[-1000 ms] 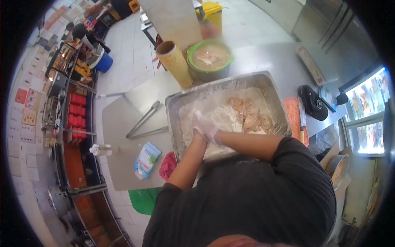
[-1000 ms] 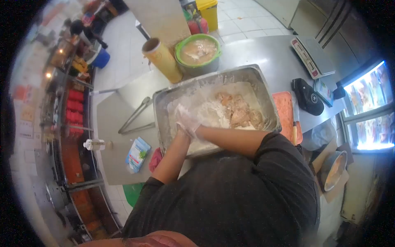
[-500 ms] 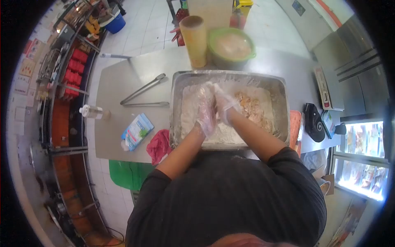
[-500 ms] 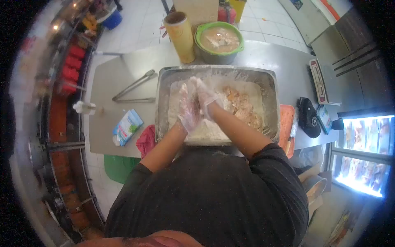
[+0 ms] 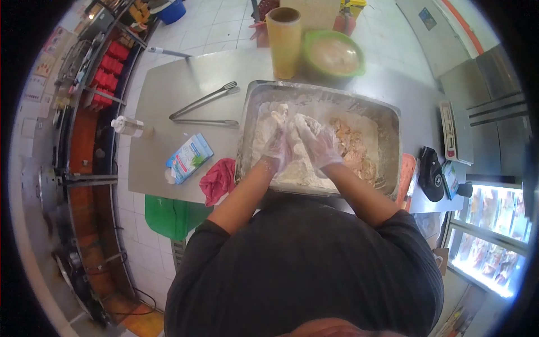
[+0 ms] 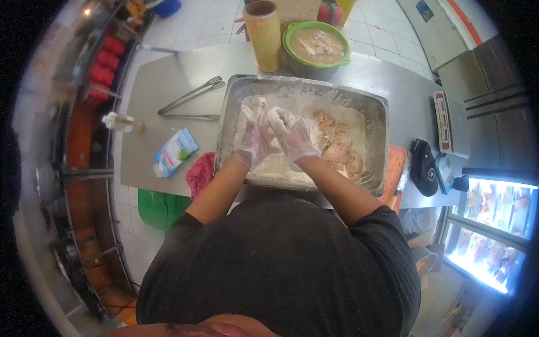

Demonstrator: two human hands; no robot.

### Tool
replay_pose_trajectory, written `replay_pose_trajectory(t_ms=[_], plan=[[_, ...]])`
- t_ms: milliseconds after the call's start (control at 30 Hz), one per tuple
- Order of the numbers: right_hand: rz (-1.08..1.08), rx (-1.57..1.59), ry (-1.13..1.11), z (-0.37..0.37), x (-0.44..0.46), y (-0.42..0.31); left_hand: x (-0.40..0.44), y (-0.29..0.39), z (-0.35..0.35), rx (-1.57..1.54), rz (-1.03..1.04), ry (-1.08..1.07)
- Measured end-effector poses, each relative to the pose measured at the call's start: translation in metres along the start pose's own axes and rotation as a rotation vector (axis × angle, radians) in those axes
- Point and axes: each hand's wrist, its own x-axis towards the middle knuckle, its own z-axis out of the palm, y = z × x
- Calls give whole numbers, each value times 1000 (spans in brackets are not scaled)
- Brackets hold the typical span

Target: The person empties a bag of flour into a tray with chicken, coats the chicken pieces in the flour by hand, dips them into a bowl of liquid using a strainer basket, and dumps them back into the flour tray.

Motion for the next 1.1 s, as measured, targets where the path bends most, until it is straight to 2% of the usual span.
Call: replay_pose_trajectory(t_ms=[33,67,133,233,300,367,467,600,667,700,800,867,900,933,967,1000,1067,1100], plan=[[-32,132,-42,0,-6,-14,24,-17,-29,41,-10,-53],[-30,132,-62,2,-12,-20,39,-30,-43,51,1,-55],[-220,-176,-24,3,-21,-32,37,-36,-40,15,84,48],[-221,-443,-73,4,-27,-36,34,-40,-28,-20,196,165],[-211,-560,-74,9,-26,-10,34,-41,-22,-27,269,225],[-559,-732,-20,9,-24,32,35,-40,-19,-27,328,266],[-533,-588,-123,8,-29,-1,36,-36,-18,-39,376,303],[-532,-516,-127,8,-45,-31,42,-30,-21,-75,348,300],[-254,-381,-151,0,-47,-64,43,-28,-19,-89,327,300],[-253,-380,-157,2,-47,-58,43,-28,-19,-93,315,301],[-165,-685,-68,10,-41,-23,46,-27,-18,-104,275,309],[-354,-757,-165,7,-40,-5,49,-28,-20,-113,244,313],[-350,-756,-167,8,-39,4,53,-31,-23,-119,234,294],[-457,-773,-204,8,-38,11,57,-34,-27,-142,299,208],[-563,-789,-241,9,-38,19,58,-38,-31,-146,292,210],[-557,-789,-244,12,-39,23,56,-37,-29,-136,273,195],[-778,-528,-116,22,-38,29,47,-34,-27,-47,268,136],[-772,-532,-111,27,-41,29,45,-34,-29,35,277,96]])
